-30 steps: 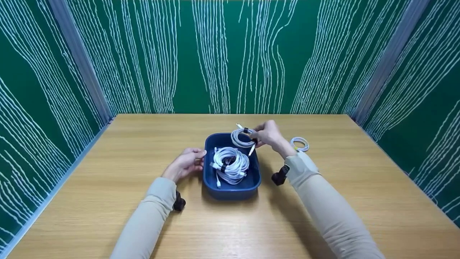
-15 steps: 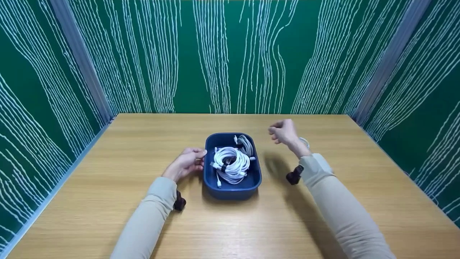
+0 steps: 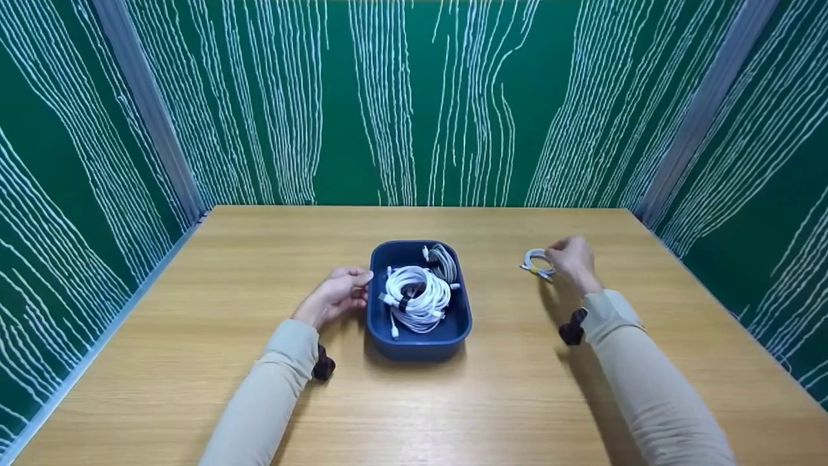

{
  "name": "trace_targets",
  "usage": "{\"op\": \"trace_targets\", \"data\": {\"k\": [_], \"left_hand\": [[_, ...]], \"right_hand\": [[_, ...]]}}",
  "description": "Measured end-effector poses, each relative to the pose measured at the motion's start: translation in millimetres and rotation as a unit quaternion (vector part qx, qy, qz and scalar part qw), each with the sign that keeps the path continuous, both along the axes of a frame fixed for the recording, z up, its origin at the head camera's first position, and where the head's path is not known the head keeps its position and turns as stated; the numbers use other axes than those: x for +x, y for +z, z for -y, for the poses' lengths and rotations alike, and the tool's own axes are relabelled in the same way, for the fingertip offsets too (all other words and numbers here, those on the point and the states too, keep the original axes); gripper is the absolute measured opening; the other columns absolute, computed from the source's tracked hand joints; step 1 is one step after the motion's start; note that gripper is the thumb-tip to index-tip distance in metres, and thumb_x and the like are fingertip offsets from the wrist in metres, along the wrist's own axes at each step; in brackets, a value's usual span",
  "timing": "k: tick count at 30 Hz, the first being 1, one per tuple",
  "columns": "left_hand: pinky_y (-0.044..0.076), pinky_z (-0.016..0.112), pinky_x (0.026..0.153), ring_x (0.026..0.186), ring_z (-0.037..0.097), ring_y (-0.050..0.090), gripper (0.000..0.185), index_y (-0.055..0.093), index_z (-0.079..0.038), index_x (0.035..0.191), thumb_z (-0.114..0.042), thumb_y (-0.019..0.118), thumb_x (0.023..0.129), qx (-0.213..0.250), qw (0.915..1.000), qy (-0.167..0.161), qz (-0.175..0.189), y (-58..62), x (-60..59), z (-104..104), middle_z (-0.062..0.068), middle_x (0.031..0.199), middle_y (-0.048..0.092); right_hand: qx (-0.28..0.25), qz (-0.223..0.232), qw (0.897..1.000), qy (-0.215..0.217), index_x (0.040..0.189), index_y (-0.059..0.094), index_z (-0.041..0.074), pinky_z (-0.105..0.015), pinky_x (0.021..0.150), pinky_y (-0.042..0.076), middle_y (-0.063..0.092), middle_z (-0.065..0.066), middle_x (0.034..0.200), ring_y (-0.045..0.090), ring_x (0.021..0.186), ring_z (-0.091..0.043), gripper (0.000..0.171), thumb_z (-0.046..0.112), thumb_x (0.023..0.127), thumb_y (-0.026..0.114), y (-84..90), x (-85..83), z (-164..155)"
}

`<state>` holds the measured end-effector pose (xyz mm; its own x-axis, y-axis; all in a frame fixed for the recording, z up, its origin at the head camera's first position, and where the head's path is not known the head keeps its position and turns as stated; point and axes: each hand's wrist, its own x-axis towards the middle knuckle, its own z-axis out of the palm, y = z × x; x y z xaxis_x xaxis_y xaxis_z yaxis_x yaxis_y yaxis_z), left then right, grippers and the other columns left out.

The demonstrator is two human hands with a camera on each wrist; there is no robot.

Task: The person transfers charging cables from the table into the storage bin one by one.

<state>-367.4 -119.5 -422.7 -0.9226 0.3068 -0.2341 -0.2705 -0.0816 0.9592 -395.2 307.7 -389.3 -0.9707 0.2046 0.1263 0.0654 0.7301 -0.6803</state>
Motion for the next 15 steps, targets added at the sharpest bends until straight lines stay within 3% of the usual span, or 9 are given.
{"op": "trace_targets", "data": {"k": [4, 8, 15], "left_hand": [[0.045, 0.021, 0.053, 0.059, 0.011, 0.053, 0.011, 0.053, -0.005, 0.094, -0.011, 0.047, 0.101, -0.001, 1.0, 0.001, 0.0, -0.1, 0.3, 1, -0.001, 0.069, 0.053], [0.045, 0.021, 0.052, 0.058, 0.01, 0.053, 0.013, 0.052, -0.008, 0.089, -0.01, 0.047, 0.101, -0.002, 1.0, 0.001, 0.001, -1.6, 0.0, 1, -0.001, 0.069, 0.053], [0.044, 0.02, 0.051, 0.056, 0.01, 0.052, 0.01, 0.051, -0.006, 0.093, -0.01, 0.046, 0.101, -0.002, 1.0, -0.003, -0.001, -2.4, -1.5, 1, -0.001, 0.069, 0.052]], "right_hand": [[-0.021, 0.032, 0.999, -0.002, 0.119, 0.06, -0.009, -0.037, 0.087, 0.047, 0.061, -0.027, 0.117, 0.056, 0.104, -0.033, 0.035, 0.012, 0.092, 0.052, -9.7, 0.0, -10], [-0.036, 0.052, 0.998, 0.012, 0.13, 0.049, -0.012, -0.047, 0.103, 0.042, 0.053, -0.032, 0.13, 0.051, 0.119, -0.039, 0.043, 0.013, 0.095, 0.051, -17.2, -3.0, -14], [-0.062, 0.087, 0.994, 0.029, 0.143, 0.033, -0.01, -0.046, 0.107, 0.041, 0.042, -0.032, 0.142, 0.049, 0.125, -0.038, 0.051, 0.012, 0.098, 0.046, -24.4, -7.3, -14]]}}
